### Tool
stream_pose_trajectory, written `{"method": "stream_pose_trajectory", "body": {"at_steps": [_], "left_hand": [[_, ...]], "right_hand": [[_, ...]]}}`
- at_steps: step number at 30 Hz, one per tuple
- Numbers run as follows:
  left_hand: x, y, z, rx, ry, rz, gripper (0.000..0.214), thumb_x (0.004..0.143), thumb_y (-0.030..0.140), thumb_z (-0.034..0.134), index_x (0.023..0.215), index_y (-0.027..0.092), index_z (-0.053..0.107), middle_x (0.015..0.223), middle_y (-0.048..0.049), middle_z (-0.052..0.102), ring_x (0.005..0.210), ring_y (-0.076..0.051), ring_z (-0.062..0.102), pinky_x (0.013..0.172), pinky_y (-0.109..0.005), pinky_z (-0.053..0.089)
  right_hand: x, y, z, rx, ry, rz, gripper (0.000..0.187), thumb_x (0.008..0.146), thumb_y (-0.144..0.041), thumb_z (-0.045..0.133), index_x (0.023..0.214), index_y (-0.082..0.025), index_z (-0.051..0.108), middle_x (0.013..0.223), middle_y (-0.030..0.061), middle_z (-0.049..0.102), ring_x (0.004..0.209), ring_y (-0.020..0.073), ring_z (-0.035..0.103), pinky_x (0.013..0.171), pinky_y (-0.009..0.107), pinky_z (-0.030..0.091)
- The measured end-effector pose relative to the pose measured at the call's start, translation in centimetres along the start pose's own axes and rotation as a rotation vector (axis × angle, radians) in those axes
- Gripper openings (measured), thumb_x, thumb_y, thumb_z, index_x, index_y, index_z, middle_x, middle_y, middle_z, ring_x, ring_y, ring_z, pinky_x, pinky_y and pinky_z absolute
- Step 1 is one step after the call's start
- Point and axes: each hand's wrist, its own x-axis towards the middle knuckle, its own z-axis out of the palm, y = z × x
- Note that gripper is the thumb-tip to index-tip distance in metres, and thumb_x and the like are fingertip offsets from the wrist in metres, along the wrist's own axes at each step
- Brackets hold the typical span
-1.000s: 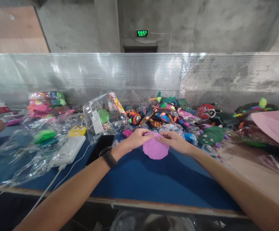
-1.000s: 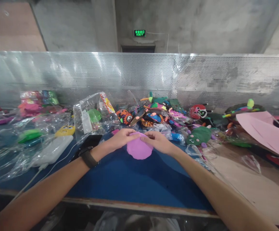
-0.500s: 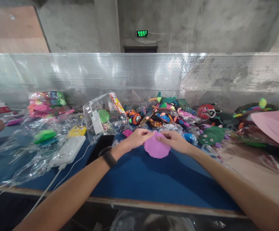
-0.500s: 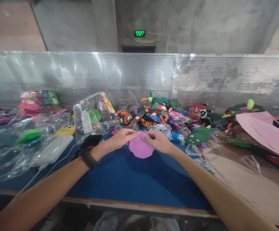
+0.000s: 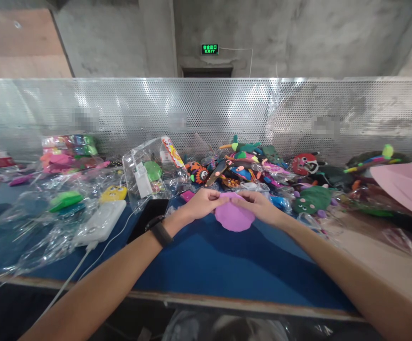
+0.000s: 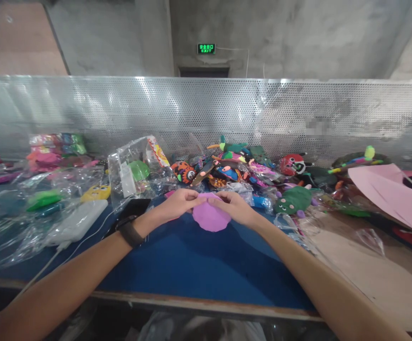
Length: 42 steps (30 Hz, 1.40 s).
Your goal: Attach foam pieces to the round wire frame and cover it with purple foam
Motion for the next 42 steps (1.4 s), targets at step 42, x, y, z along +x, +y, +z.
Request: {"method": "stream_pose_trajectory", "body": {"at_steps": [42], "left_hand": [[-0.4, 1.0, 0.6, 0.183, 0.227, 0.201, 0.025, 0.084, 0.037, 0.053, 0.085, 0.015, 0.066, 0.089, -0.0075, 0.069, 0.081, -0.017, 0.063, 0.072, -0.028, 0.049]], "right_hand": [[0.3, 0.0, 0.2, -0.119, 0.201, -0.074, 0.039, 0.082, -0.054, 0.051, 0.085, -0.017, 0.063, 0.069, 0.0016, 0.059, 0.061, 0.0128, 0.050, 0.053, 0.025, 0.038]]}}
